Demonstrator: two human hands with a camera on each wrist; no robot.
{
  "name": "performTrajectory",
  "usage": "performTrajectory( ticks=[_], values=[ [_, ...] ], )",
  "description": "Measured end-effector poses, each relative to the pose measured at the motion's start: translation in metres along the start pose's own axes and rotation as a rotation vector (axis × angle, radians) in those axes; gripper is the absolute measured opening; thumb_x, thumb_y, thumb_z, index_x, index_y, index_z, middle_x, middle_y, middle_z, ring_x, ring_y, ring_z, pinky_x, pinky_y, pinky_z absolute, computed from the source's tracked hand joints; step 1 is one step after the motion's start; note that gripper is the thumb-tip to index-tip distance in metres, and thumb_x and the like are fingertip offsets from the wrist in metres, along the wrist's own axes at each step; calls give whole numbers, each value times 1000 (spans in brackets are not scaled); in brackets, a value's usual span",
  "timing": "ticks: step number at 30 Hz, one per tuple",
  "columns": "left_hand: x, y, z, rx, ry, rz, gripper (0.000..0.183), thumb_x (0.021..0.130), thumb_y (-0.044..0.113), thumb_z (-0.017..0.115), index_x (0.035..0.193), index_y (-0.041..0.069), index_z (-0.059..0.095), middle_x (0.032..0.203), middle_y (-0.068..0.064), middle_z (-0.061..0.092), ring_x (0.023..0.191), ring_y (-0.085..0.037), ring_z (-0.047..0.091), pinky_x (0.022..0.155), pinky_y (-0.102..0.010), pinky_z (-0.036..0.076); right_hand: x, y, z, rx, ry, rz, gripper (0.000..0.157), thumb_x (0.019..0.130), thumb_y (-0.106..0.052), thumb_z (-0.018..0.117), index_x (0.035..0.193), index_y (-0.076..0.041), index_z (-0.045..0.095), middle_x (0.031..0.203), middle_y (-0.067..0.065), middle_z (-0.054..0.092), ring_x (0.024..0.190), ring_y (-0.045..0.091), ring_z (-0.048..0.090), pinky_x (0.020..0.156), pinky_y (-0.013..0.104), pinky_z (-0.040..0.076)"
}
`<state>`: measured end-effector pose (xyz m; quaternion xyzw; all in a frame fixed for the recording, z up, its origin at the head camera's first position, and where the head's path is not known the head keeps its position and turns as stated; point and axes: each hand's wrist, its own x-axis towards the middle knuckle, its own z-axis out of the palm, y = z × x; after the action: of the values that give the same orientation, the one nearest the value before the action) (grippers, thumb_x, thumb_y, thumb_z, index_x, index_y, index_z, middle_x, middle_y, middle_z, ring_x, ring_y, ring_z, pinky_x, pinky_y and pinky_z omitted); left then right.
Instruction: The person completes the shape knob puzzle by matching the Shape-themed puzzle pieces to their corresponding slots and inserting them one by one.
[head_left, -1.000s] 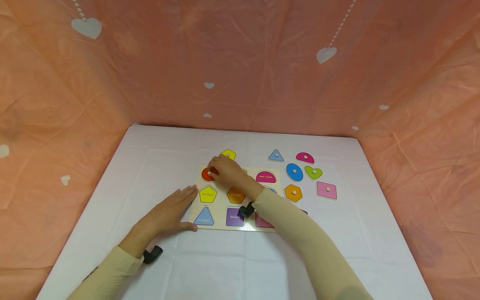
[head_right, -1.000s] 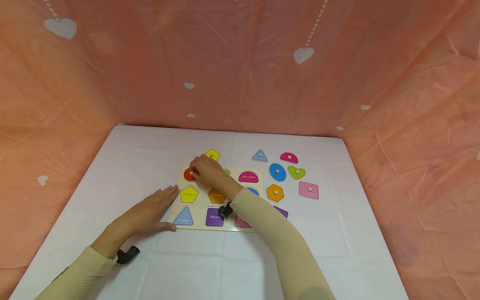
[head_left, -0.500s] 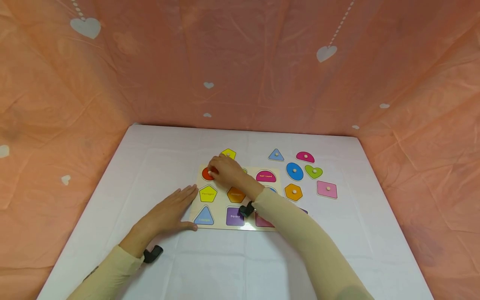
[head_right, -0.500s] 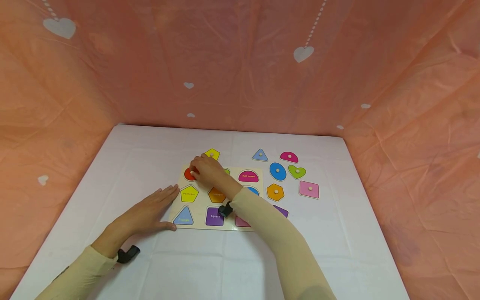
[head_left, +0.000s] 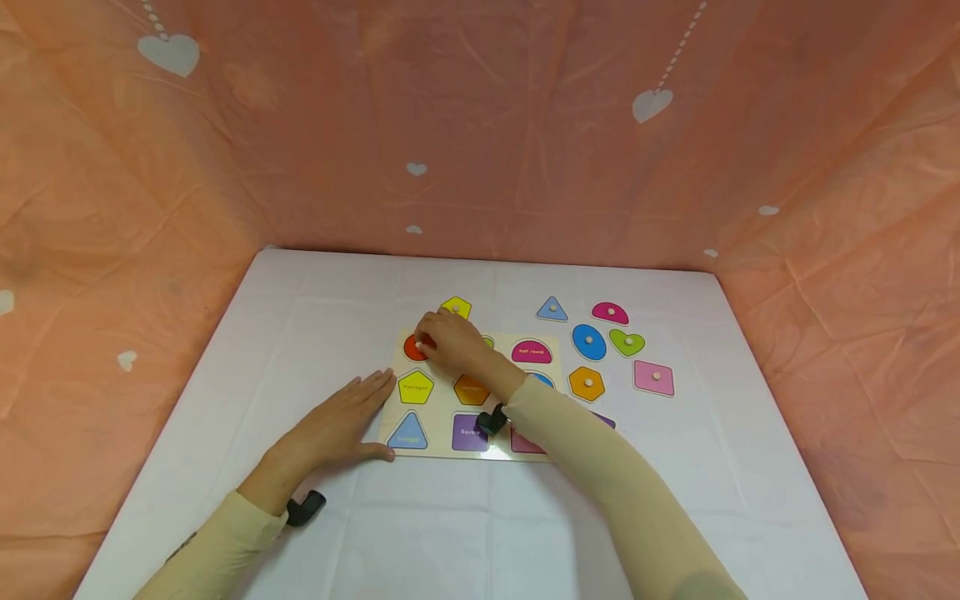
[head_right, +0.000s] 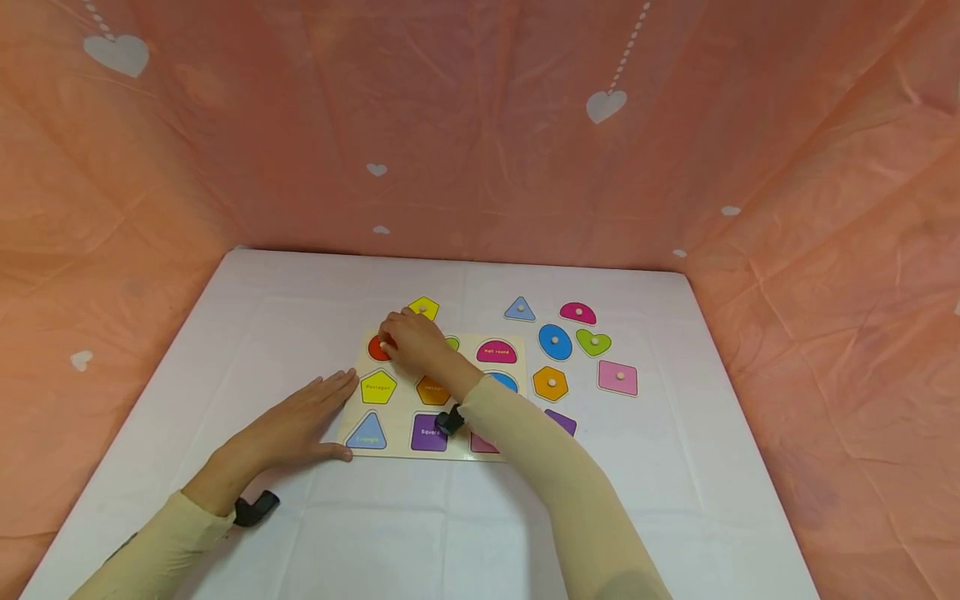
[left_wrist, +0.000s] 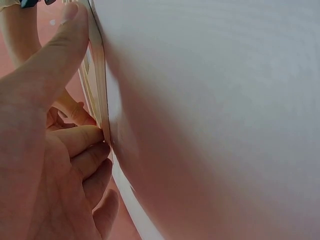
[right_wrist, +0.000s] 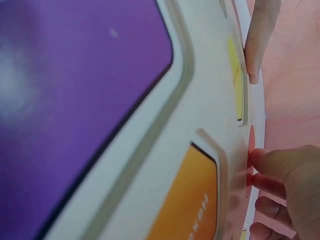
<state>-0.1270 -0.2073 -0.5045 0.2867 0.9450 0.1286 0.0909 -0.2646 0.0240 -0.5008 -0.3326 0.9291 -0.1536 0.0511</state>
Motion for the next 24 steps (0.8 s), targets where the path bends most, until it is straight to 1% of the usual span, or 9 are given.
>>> performTrajectory(
  ticks=[2,3,6,9,13,17,20,24],
  values=[
    [0,0,0,-3,-2,-1,117,83,56,89,164,-7,33,173,-21,33,159,-39,33,132,-56,25,0,0,1,0,2,0,25,107,-30,68,126,-15,76,129,0,73,115,20,60,111,29,52],
    [0,0,0,-5,-2,-2,117,83,56,89,164,-7,33,173,-21,33,159,-39,33,132,-56,25,1,1,2,1,3,1,25,107,-30,68,126,-15,76,129,0,73,117,20,61,115,30,49],
    [0,0,0,-7,-1,-2,117,83,56,88,164,-7,33,173,-21,33,159,-39,33,132,-56,25,1,2,3,14,2,12,24,107,-29,68,125,-15,75,129,1,73,125,22,63,125,34,41],
    [0,0,0,-10,0,-4,117,83,57,88,164,-6,33,173,-21,33,159,-39,33,132,-56,26,2,2,4,32,-1,21,24,107,-29,68,125,-15,76,129,1,72,132,22,63,131,38,33],
    [1,0,1,-13,2,-3,117,83,56,88,165,-6,33,173,-21,33,160,-39,32,132,-56,25,1,4,4,43,-14,26,29,107,-30,68,131,-15,75,132,1,72,129,21,63,126,35,41],
    [1,-1,2,-11,-1,1,116,83,55,88,164,-7,33,173,-21,33,160,-39,32,132,-56,25,-2,8,0,83,-21,31,34,107,-30,68,137,-14,73,136,1,72,128,21,62,120,33,47],
    [1,-1,1,-8,-3,-1,117,83,55,89,164,-7,33,173,-22,33,160,-39,32,132,-56,25,-7,14,-4,150,20,50,30,109,-26,65,134,-14,75,135,1,73,127,21,61,118,35,49],
    [1,1,0,-9,-3,-7,117,83,55,89,164,-7,33,173,-22,33,160,-39,32,132,-56,25,-16,27,-10,215,80,64,26,109,-24,65,128,-12,77,131,3,73,122,21,61,115,36,52]
  ],
)
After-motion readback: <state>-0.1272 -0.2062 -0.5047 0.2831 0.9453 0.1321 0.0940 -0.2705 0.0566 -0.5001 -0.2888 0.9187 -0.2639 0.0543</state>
